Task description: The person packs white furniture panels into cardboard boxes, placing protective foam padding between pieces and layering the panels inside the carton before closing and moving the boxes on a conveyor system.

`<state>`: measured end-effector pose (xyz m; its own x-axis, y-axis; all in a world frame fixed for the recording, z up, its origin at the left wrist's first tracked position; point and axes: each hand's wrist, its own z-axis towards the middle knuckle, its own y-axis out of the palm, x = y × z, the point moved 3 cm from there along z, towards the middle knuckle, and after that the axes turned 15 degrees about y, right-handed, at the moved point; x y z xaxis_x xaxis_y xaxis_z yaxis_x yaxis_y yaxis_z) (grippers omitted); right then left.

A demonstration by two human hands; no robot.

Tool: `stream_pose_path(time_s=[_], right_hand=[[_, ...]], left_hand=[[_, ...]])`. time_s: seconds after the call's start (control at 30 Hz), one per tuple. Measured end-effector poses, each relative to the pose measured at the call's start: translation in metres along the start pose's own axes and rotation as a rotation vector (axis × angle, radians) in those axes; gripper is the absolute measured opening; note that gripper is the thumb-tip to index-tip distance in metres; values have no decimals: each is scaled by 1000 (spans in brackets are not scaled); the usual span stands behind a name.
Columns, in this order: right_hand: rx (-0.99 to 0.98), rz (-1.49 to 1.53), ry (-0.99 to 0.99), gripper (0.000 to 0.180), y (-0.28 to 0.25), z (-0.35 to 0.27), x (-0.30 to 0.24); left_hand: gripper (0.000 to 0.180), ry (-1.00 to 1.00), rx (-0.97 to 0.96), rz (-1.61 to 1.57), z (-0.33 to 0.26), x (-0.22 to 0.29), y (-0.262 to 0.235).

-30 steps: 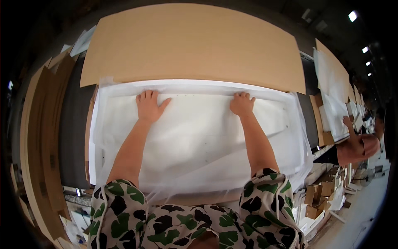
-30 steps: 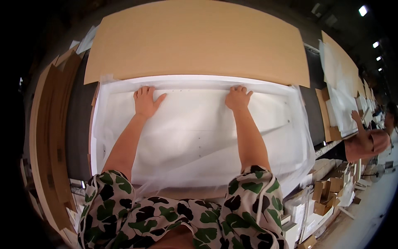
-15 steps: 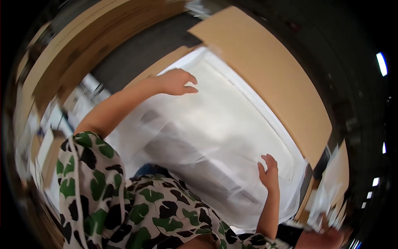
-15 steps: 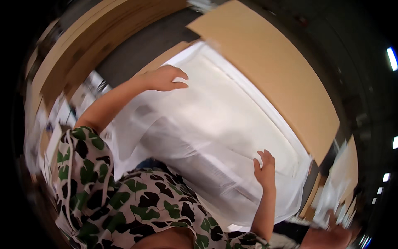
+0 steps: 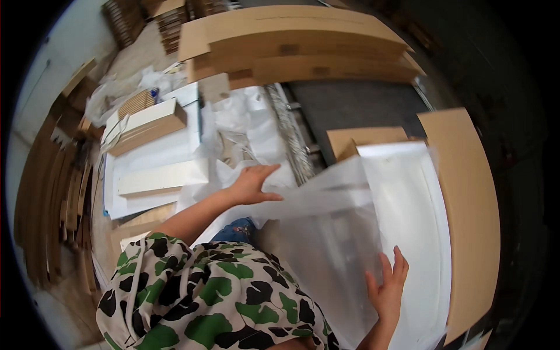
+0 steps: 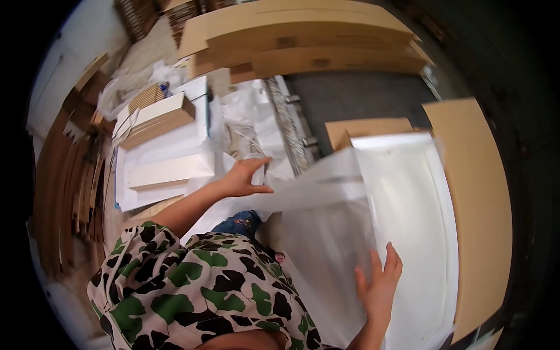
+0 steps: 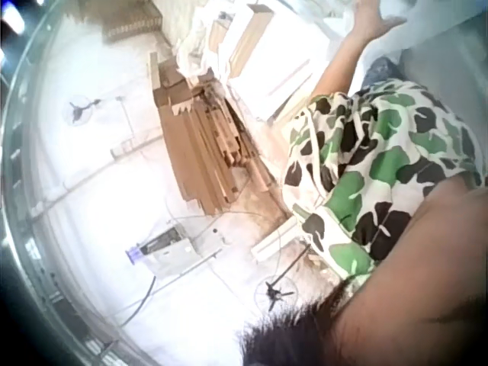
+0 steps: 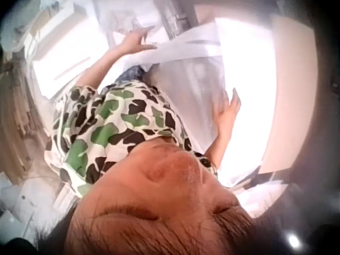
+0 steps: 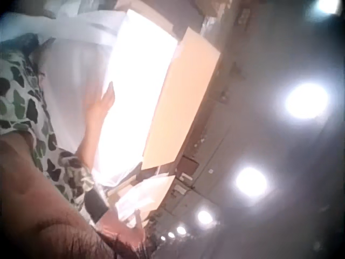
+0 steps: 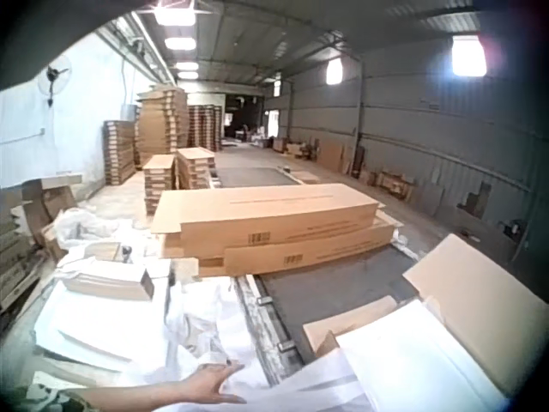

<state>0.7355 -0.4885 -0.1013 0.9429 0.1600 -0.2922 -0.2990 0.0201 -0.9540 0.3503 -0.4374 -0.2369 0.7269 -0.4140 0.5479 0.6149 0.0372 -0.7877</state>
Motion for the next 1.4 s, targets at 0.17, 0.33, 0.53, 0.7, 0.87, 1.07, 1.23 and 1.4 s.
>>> stream_pose_path(time_s=[0.17,0.33,0.53,0.7,0.87,1.07,1.23,1.4], right_hand=[[-114,-4,25,37,-10,47,-63],[-47,74,-2,37,-1,116,-144],[-38,580,104,33,92,240,-227],[-194,814,361,36,200,340,-276],[-64,1095,420,38,227,403,-325],[176,1299,251,40,186,523,-359],[-281,1722,653,56,210,618,-376],[-393,1635,800,99,236,672,-437]], left_hand=[[54,-48,420,3,-3,-82,-70],[35,-6,978,436,20,-163,-211],[45,210,760,517,96,-192,-288],[17,262,604,588,147,-244,-268],[12,295,578,537,147,-246,-284],[20,202,493,382,172,-323,-351],[23,116,527,427,170,-403,-429],[24,217,490,444,189,-447,-422]])
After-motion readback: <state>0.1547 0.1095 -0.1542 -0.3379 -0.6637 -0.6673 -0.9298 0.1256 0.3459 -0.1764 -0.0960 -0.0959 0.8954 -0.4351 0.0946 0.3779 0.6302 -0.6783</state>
